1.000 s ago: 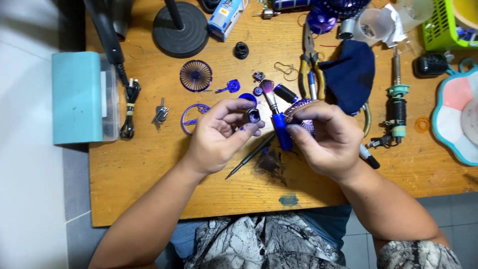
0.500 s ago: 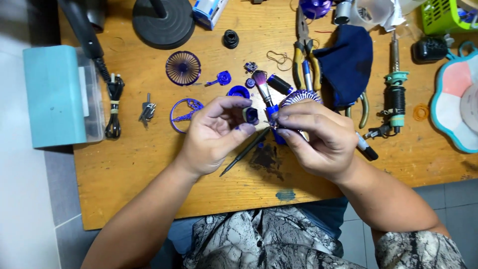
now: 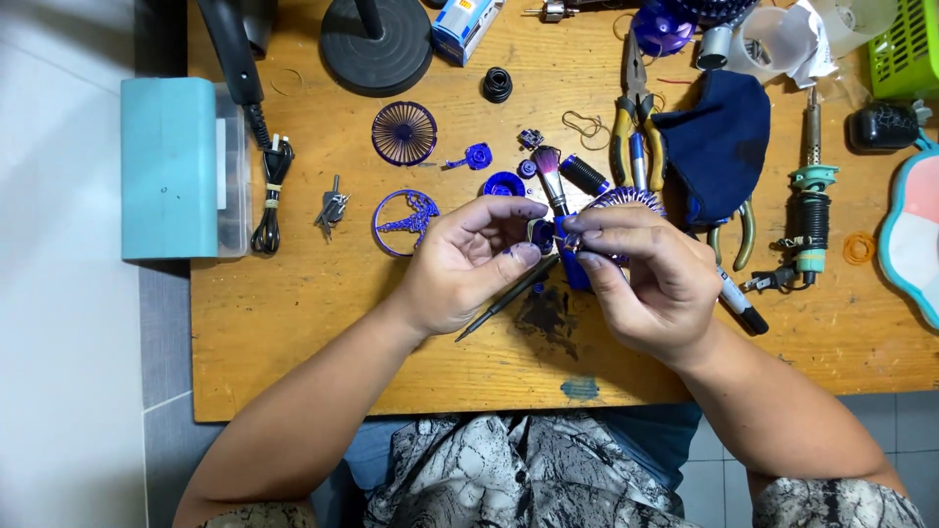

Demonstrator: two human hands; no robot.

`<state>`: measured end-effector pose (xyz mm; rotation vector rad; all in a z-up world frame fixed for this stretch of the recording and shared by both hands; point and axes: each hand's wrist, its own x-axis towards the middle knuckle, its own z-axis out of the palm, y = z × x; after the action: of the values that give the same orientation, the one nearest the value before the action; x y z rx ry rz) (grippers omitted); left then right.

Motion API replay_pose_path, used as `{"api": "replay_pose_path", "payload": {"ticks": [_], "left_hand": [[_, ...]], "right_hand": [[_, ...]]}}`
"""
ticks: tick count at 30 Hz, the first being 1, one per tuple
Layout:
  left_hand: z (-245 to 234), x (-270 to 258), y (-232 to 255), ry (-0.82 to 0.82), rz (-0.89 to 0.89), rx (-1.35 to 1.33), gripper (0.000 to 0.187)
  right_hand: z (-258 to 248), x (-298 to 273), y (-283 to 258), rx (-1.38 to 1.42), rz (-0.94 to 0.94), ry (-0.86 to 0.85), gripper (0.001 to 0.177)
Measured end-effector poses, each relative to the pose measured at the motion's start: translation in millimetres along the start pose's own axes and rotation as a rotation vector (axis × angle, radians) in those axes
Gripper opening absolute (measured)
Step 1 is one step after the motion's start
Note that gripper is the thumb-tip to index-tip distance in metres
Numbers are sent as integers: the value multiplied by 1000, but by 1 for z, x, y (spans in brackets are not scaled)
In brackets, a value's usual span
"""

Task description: Inspecting, cleaning, and assembling components of a small portable fan on a workbench.

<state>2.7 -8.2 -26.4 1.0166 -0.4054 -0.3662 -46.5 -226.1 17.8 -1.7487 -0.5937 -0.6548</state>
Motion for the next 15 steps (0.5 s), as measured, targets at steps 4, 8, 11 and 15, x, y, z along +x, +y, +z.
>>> {"api": "replay_pose_path", "payload": {"ticks": [4, 8, 11, 15], "left_hand": [[4, -2, 2, -3, 7, 10, 36], [2, 0, 2, -10, 21, 43, 37], [3, -1, 5, -19, 1, 56, 36], [3, 0, 7, -24, -19, 53, 36]], "right_hand": [[2, -1, 0, 11, 13, -3, 7], [3, 3, -1, -13, -1, 4, 7], [3, 3, -3, -30, -4, -2, 6], [3, 5, -5, -51, -27, -15, 5]]}}
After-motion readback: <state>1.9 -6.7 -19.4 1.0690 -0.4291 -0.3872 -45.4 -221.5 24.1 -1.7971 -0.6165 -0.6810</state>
